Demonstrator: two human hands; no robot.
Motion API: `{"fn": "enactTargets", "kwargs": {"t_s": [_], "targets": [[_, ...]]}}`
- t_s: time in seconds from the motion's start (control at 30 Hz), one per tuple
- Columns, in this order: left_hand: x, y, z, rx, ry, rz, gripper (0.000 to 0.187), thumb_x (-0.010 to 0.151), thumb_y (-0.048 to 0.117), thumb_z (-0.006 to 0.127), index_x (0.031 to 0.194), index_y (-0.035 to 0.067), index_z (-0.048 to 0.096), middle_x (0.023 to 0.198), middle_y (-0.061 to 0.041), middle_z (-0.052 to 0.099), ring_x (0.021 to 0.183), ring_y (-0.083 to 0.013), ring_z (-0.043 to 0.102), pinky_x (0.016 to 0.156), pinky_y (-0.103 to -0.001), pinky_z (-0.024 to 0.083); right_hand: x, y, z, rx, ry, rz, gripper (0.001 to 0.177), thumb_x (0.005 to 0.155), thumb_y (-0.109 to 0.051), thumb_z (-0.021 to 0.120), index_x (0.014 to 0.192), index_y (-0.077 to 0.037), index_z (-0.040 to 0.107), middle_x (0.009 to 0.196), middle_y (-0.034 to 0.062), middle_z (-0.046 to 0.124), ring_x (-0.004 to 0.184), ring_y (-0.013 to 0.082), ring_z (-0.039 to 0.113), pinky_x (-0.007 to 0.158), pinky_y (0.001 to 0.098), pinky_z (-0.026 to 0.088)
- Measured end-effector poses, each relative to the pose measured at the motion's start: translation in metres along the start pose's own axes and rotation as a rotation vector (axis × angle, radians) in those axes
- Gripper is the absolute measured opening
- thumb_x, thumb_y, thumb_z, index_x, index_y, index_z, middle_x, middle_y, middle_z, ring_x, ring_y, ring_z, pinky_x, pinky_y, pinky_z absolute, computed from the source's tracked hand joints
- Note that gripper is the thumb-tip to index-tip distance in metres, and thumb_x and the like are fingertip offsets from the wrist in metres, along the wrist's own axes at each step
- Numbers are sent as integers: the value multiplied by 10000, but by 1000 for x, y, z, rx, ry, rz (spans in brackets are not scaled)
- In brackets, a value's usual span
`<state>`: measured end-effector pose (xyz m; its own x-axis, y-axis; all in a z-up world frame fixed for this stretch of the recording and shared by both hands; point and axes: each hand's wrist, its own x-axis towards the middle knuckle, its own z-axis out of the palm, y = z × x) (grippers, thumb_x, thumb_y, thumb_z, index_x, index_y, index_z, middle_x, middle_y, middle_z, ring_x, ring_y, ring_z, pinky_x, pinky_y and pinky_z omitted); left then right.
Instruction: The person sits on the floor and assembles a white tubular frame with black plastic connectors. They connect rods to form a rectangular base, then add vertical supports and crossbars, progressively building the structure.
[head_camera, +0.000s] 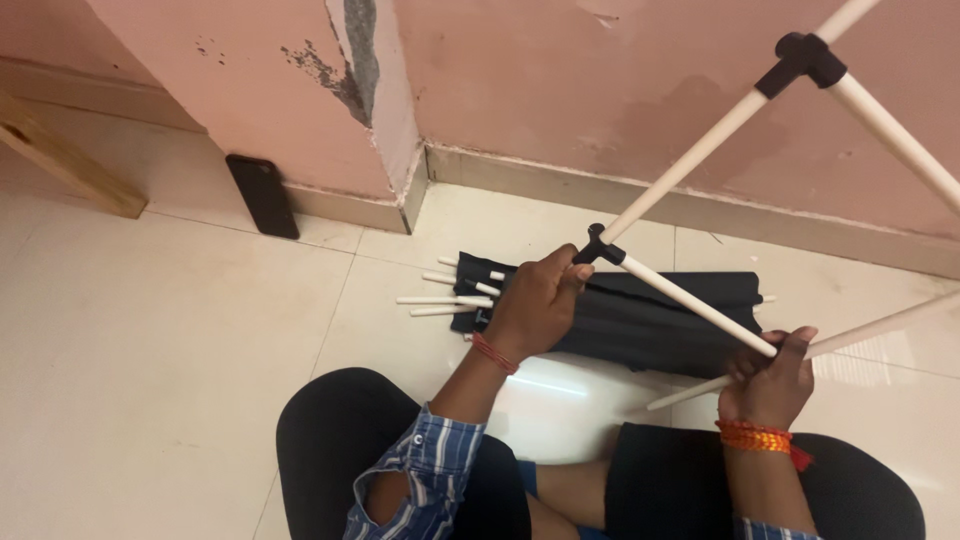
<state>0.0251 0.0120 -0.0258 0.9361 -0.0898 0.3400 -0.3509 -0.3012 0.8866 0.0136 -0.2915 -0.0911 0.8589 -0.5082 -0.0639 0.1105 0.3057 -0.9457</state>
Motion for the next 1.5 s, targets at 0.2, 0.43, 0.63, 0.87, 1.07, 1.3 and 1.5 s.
{"fn": "enactTargets", "kwargs": {"t_s": [0.2,0.43,0.63,0.87,1.07,1.3,1.5], "targets": [[-1,-2,-2,-563,-328,-191,450,1081,459,526,805,104,497,641,74,409,542,-35,350,471,-236,310,9,-10,-12,4,-6,-23,528,1078,-606,582,913,-111,500,645,-30,341,553,100,320,536,276,283],[-3,7,-3,-646,-357,-273,401,1069,431,579,847,101,525,624,64,384,519,-48,331,451,-218,283,9,-10,-13,7,-22,8,521,1074,-600,575,908,-112,507,664,-35,362,564,94,321,536,275,281],[-9,23,18,374,243,119,263,1029,267,591,917,36,533,595,-171,593,552,-378,632,464,-436,445,2,-8,-3,31,-41,17,497,1049,-594,564,899,-125,505,636,-28,359,550,100,327,525,276,294],[-4,14,9,228,73,21,290,1054,291,580,916,40,535,567,-151,567,520,-341,608,459,-421,428,2,-11,-6,10,-34,-32,519,1070,-604,574,910,-115,500,664,-30,373,571,97,333,536,278,280],[-5,-7,-10,-405,-302,-38,421,1161,379,542,913,40,547,695,-86,474,597,-185,429,549,-336,390,6,-10,-12,-6,-28,14,528,1082,-608,554,903,-115,499,664,-30,364,567,94,323,542,274,282],[-7,5,12,167,159,79,308,1064,322,579,934,44,555,582,-119,523,513,-274,543,463,-351,376,4,-6,-9,9,-66,19,499,1084,-586,551,910,-121,498,654,-28,351,560,103,324,530,283,283],[-7,13,9,195,117,-73,334,1043,347,561,906,42,555,560,-145,540,489,-305,577,458,-378,386,2,-5,-9,12,-60,-6,514,1089,-585,563,905,-111,489,665,-21,364,579,110,343,542,285,288]]}}
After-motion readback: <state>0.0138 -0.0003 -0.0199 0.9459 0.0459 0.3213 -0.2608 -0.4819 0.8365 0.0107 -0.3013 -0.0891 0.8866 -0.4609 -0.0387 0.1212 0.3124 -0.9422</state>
